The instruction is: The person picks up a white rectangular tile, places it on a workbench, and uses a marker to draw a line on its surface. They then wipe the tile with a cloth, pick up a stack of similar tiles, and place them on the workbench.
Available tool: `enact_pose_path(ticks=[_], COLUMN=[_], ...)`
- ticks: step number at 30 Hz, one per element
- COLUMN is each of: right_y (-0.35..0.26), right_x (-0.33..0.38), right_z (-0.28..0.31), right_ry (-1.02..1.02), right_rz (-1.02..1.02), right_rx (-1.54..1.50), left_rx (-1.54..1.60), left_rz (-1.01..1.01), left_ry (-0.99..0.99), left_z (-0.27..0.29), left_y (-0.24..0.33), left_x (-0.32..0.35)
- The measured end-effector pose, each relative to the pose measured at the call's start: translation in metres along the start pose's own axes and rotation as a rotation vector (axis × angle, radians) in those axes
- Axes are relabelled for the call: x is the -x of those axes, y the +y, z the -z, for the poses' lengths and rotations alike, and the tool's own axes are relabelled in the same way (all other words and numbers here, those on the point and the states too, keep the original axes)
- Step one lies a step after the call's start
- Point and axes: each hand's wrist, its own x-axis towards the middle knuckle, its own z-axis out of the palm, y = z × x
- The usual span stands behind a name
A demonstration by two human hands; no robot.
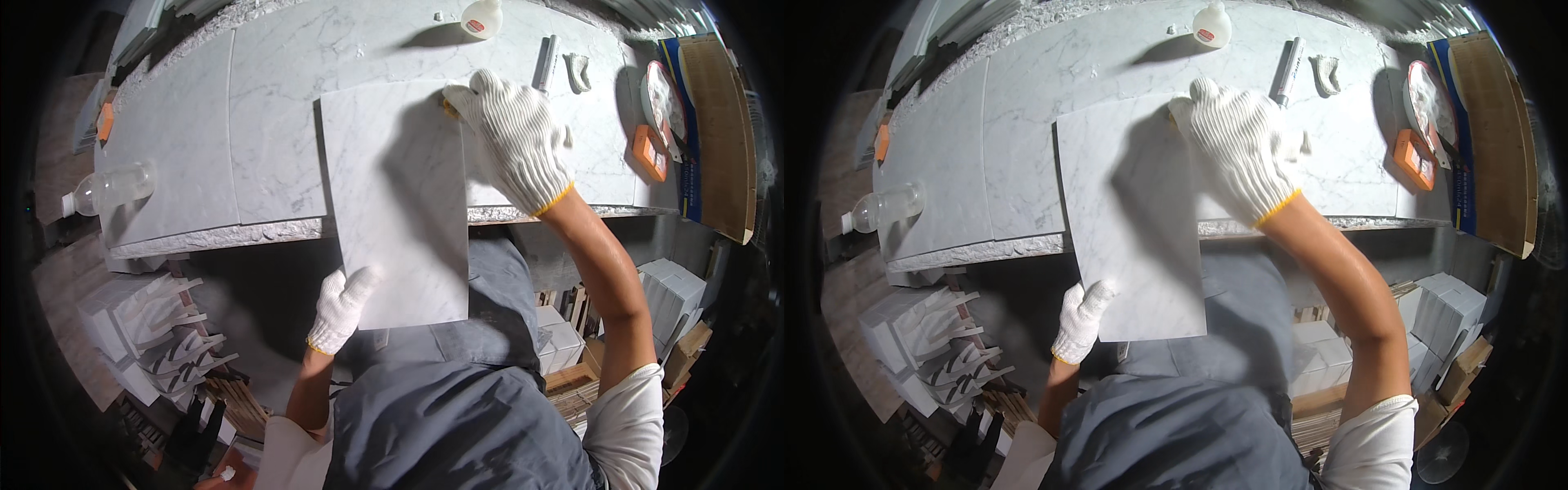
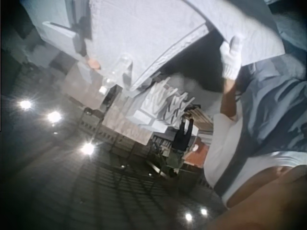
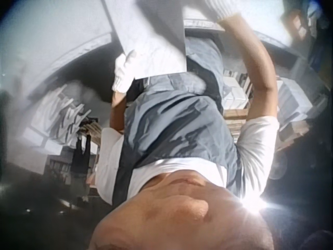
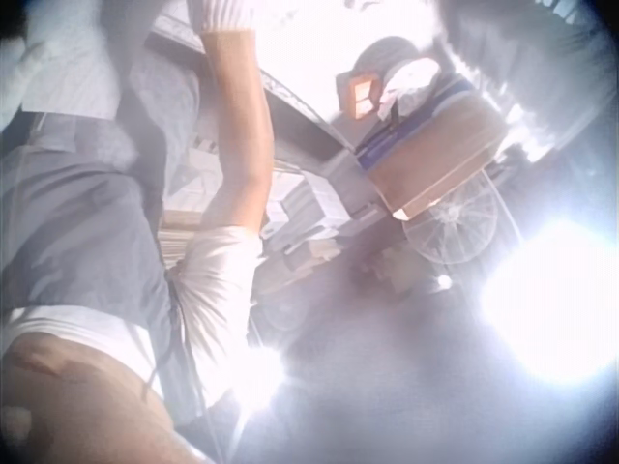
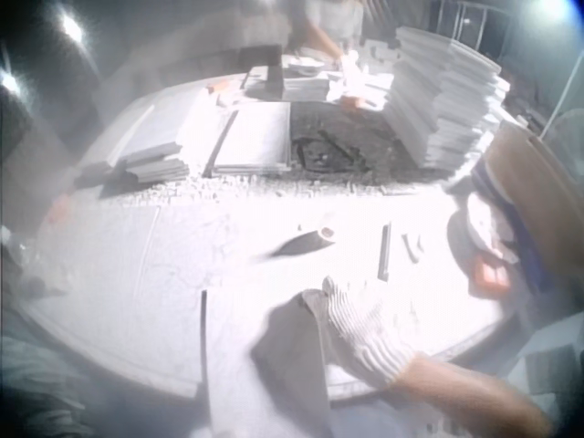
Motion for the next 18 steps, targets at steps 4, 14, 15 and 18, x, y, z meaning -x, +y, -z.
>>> enact_pose_path(ticks=[4,14,15,18], right_y=[-0.0062,-0.0027,-0.0052,-0.0053], right_x=[0.0035,0.0024,0.0037,0.0023], right_z=[-0.0027,-0.0052,-0.0045,-0.0035], right_ry=[0.024,-0.025,-0.054,0.027], right_rz=[0.036,0.081,0.115,0.053], right_rx=[0.141,0.179,0.154,-0.008], left_rx=[0.039,0.082,0.09,0.083], left_rz=[0.004,0.004,0.032,0.047], left_ry=[-0.032,-0.068,-0.076,-0.085], left_z=[0.0018,0.0014,0.0012,0.0013], left_y=[0.002,0.0083,0.008,0.0065], left_x=[0.0012,0.0031,0.0026,0.0013])
